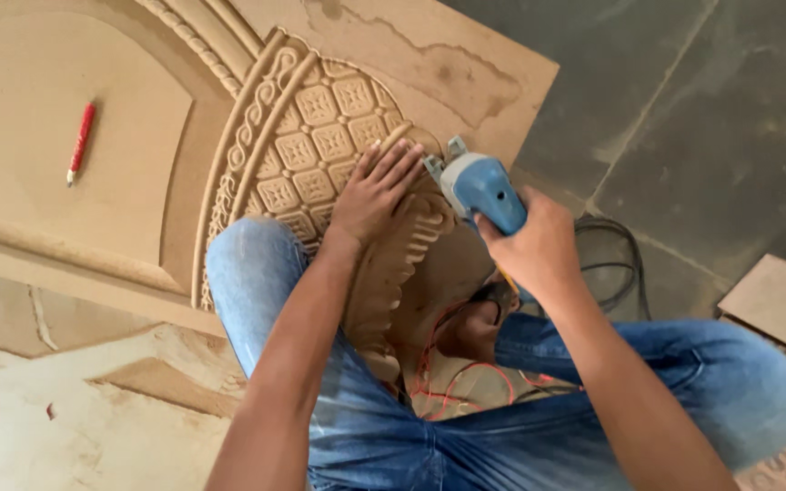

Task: The person uses a handheld electric carving tool to shape and refine ornate patterns on a large wooden panel. They guide the tool along curved and geometric designs while seated on the floor, occasionally pausing to inspect the carved surface.

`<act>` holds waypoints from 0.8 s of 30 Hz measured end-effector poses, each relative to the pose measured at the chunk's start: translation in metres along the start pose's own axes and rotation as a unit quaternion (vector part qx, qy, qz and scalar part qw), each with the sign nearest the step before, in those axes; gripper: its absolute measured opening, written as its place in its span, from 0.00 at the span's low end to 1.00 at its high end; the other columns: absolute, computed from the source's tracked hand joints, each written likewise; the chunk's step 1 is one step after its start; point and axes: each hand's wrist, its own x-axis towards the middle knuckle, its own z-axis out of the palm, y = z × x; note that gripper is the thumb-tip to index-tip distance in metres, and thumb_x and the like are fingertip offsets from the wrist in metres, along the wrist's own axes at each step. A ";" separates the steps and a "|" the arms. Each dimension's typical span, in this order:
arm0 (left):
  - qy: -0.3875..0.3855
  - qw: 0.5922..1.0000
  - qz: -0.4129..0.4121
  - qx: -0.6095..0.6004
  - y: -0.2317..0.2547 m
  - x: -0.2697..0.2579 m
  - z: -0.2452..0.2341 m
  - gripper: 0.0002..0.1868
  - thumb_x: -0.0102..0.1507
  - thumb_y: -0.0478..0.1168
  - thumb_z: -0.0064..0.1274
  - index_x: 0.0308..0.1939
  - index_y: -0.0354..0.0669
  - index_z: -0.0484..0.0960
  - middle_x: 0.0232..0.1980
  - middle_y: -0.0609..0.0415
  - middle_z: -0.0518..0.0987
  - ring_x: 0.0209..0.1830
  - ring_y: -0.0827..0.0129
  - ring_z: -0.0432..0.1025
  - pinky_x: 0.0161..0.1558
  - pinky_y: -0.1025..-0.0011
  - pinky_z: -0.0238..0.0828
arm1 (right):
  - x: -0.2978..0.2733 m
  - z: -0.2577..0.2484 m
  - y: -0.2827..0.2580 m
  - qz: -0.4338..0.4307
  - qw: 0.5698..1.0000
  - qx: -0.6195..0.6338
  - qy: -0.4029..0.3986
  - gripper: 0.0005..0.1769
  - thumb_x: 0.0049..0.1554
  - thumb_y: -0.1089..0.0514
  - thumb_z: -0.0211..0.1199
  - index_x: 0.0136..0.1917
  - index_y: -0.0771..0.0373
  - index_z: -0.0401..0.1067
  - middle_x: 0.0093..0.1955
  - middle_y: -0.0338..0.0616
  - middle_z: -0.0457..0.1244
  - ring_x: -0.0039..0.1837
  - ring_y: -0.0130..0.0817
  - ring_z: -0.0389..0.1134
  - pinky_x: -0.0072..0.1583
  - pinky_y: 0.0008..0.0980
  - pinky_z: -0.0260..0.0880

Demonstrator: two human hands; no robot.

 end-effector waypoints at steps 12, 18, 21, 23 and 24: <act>0.025 1.000 -0.008 -0.006 0.002 -0.003 0.007 0.35 0.69 0.50 0.50 0.78 0.40 0.64 0.82 0.52 0.58 0.83 0.63 0.50 0.80 0.54 0.41 | -0.008 0.002 0.006 -0.021 0.998 0.043 0.036 0.35 0.49 0.49 0.78 0.60 0.69 0.66 0.48 0.58 0.69 0.51 0.55 0.72 0.53 0.46 0.71; 0.004 0.995 0.040 0.088 0.006 0.001 0.006 0.38 0.65 0.44 0.47 0.81 0.44 0.60 0.84 0.56 0.54 0.84 0.68 0.49 0.79 0.45 0.39 | -0.006 0.001 0.003 -0.022 0.998 0.046 0.033 0.36 0.50 0.49 0.79 0.62 0.68 0.66 0.48 0.57 0.69 0.51 0.53 0.72 0.53 0.45 0.71; -0.007 0.992 0.053 0.111 0.009 -0.002 0.006 0.37 0.65 0.42 0.45 0.80 0.44 0.60 0.85 0.59 0.54 0.84 0.72 0.49 0.79 0.39 0.38 | -0.007 0.007 0.017 -0.039 0.995 0.087 0.007 0.36 0.50 0.47 0.77 0.62 0.69 0.65 0.50 0.55 0.68 0.51 0.50 0.72 0.53 0.44 0.72; -0.011 0.996 0.047 0.075 0.011 0.003 0.007 0.36 0.65 0.41 0.44 0.79 0.41 0.62 0.84 0.55 0.55 0.84 0.69 0.50 0.77 0.37 0.39 | 0.002 0.004 0.041 -0.054 0.987 0.146 -0.035 0.37 0.52 0.43 0.74 0.63 0.69 0.65 0.50 0.53 0.68 0.53 0.48 0.71 0.55 0.45 0.72; -0.014 0.997 0.042 0.059 0.010 0.004 0.007 0.36 0.65 0.40 0.44 0.79 0.39 0.62 0.84 0.54 0.55 0.83 0.68 0.50 0.77 0.35 0.39 | 0.012 -0.001 0.061 0.005 0.966 0.254 -0.059 0.35 0.55 0.38 0.68 0.62 0.67 0.67 0.51 0.50 0.67 0.53 0.45 0.71 0.53 0.45 0.72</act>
